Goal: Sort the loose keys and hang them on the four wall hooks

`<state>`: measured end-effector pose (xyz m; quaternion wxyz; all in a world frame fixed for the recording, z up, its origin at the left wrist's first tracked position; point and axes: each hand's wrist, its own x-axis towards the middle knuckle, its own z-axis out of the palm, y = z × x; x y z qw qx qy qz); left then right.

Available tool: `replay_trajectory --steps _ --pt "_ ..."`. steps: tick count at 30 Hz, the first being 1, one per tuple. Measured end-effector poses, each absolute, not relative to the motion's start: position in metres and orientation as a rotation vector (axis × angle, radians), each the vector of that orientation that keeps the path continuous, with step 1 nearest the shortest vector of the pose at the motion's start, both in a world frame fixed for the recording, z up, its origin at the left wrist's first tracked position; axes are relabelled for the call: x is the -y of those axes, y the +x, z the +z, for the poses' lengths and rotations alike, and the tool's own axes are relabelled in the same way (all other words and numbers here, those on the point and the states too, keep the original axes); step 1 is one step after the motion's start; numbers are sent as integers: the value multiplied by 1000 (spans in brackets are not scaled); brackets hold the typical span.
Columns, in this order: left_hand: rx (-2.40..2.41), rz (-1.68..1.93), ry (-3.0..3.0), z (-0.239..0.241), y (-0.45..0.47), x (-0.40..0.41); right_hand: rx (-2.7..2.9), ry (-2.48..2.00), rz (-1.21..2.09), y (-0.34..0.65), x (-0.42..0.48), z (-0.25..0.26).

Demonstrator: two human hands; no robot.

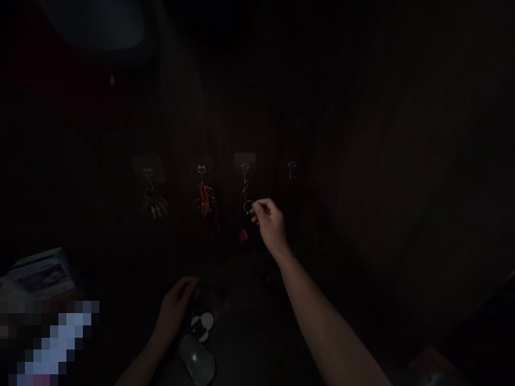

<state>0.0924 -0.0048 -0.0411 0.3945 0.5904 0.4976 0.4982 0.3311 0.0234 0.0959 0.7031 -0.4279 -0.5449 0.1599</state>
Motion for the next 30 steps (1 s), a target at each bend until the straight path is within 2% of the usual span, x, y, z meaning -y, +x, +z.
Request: replay_trajectory --steps 12,30 --pt "-1270 1221 1493 -43 92 6 1091 -933 366 332 -62 145" --pt "-1277 1243 1454 -40 94 5 1085 -1030 447 335 -69 110"
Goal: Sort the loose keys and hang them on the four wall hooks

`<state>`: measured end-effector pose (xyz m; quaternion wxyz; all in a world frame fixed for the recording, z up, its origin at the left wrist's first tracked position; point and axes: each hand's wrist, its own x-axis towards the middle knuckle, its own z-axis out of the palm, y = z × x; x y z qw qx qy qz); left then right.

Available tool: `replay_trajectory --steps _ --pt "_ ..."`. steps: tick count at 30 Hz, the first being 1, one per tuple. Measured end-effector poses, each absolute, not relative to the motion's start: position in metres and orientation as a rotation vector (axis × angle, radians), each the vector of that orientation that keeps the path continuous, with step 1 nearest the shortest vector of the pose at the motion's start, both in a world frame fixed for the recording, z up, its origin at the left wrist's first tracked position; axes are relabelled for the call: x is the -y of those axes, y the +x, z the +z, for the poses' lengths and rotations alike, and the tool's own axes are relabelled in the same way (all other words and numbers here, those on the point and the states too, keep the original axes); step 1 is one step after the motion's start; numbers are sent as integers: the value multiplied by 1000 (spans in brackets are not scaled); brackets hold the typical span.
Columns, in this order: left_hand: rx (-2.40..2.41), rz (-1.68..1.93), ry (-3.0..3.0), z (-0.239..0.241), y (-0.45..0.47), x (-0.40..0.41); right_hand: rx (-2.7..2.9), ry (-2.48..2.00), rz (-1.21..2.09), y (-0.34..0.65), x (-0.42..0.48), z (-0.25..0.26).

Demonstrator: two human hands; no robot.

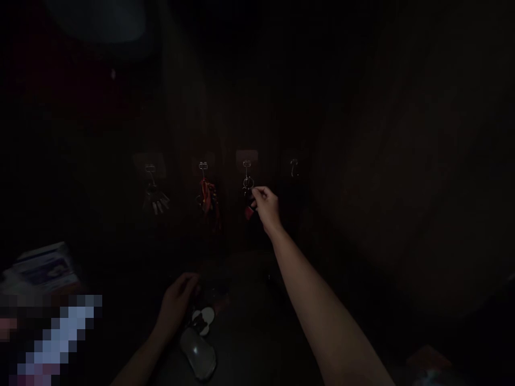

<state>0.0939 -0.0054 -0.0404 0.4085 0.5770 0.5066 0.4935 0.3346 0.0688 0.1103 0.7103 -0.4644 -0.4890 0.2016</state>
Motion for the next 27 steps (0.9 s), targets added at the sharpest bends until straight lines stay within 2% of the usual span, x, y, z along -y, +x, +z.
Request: replay_trajectory --steps 21,27 --pt "-1279 1238 1499 -36 91 10 1179 -1282 667 359 -8 6" --pt "-1274 1331 1431 -35 91 13 1201 -1340 689 359 2 -14"
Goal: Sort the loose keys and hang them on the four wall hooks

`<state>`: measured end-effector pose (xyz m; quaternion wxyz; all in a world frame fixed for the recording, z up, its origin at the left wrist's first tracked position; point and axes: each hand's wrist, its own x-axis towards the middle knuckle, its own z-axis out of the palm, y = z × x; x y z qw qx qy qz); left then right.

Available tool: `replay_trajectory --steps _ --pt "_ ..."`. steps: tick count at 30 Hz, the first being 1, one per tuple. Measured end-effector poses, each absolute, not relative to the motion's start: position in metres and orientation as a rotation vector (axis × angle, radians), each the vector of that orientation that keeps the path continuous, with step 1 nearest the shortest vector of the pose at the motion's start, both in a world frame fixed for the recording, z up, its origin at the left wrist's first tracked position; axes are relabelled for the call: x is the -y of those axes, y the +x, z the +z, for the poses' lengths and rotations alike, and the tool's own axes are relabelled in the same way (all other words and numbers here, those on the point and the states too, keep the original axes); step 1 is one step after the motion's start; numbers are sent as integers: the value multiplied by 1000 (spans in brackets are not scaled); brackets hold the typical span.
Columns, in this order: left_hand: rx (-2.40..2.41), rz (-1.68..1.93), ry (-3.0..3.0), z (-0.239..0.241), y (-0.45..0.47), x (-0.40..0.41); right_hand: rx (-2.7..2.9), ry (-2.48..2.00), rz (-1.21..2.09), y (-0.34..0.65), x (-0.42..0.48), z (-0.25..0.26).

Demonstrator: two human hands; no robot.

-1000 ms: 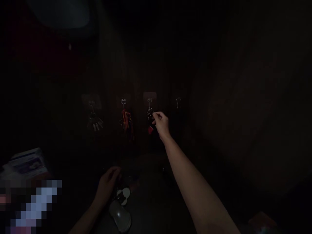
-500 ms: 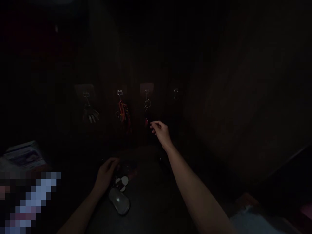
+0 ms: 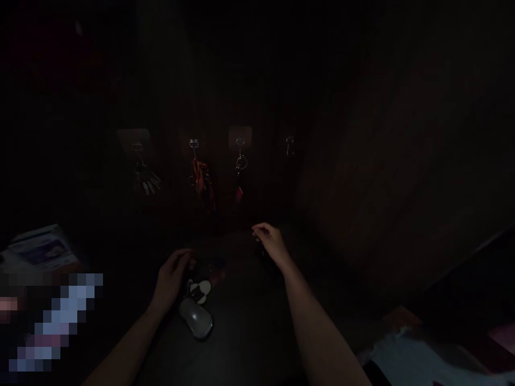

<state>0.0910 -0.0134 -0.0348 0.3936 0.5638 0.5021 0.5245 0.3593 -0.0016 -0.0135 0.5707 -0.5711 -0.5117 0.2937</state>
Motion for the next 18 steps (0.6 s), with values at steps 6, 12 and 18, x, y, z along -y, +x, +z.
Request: replay_trajectory --steps 6,12,18 --pt "-1308 1393 1376 -31 86 15 1370 -1342 695 342 0 -24" --pt "-1304 1460 1365 -32 78 15 1911 -1291 437 313 9 -29" --pt "-1296 1456 1381 -36 80 12 2285 -1211 330 295 14 -33"
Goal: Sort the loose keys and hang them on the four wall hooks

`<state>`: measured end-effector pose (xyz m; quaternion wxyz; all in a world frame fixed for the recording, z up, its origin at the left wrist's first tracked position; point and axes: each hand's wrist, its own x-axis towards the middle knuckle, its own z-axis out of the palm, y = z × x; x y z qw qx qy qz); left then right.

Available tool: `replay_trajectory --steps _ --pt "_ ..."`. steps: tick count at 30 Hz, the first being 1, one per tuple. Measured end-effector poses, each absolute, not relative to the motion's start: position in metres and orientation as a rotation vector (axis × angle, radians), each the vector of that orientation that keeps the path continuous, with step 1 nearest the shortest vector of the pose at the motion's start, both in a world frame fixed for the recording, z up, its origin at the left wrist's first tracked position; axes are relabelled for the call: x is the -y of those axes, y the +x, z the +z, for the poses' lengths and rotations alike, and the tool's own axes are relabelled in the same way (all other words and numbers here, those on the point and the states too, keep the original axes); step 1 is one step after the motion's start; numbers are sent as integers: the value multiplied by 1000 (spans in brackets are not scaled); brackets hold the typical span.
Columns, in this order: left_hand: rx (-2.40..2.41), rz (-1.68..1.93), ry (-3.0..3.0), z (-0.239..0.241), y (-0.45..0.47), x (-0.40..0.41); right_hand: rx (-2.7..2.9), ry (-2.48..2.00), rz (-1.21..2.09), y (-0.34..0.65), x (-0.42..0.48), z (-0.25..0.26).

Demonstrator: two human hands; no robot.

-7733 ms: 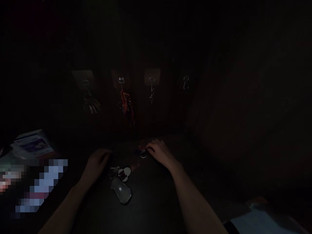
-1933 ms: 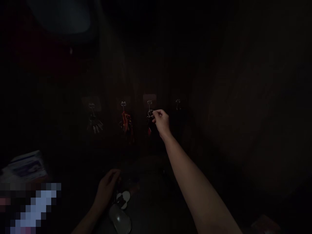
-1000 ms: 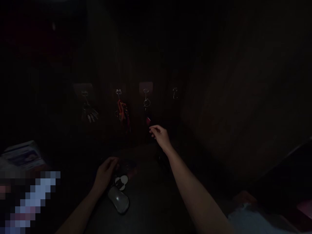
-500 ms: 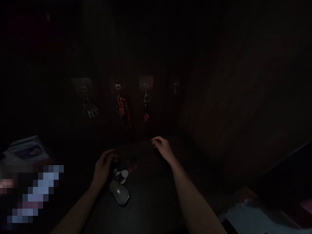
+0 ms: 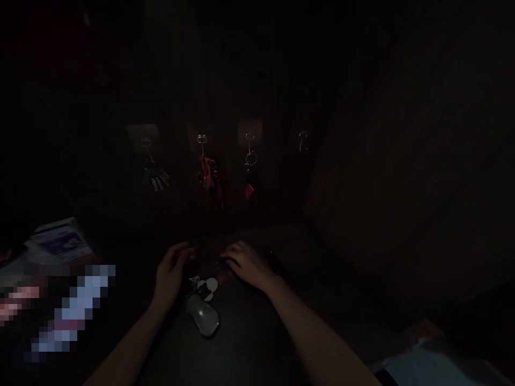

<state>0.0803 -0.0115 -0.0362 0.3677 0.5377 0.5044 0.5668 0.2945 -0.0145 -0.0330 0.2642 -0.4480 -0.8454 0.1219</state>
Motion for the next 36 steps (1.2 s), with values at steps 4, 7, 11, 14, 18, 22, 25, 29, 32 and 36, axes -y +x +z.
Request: replay_trajectory --steps 4,7,11,14,18,22,25,29,32,36 --pt "-1287 1417 1421 -39 83 9 2356 -1256 311 287 15 -34" --pt "-1278 1378 1469 -40 87 10 2356 -1317 300 284 14 -36" --pt "-1269 1312 1571 -41 92 14 2350 -1339 290 283 10 -42" --pt "-1256 1249 1673 -44 94 15 2354 -1334 294 283 8 -44" --pt "-1234 1179 1822 -49 95 14 2346 -1321 276 284 9 -43" --pt "-1217 1124 1952 -52 95 13 2251 -1287 343 283 11 -39" --pt "-1209 1092 2053 -52 94 14 2059 -1236 521 280 11 -36" --pt "-1207 1071 2140 -51 95 18 1769 -1197 863 276 14 -29" --pt "-1208 1077 2171 -50 97 21 1578 -1164 1077 274 16 -25" --pt "-1211 1134 2172 -43 98 25 1409 -1161 1228 271 16 -24"
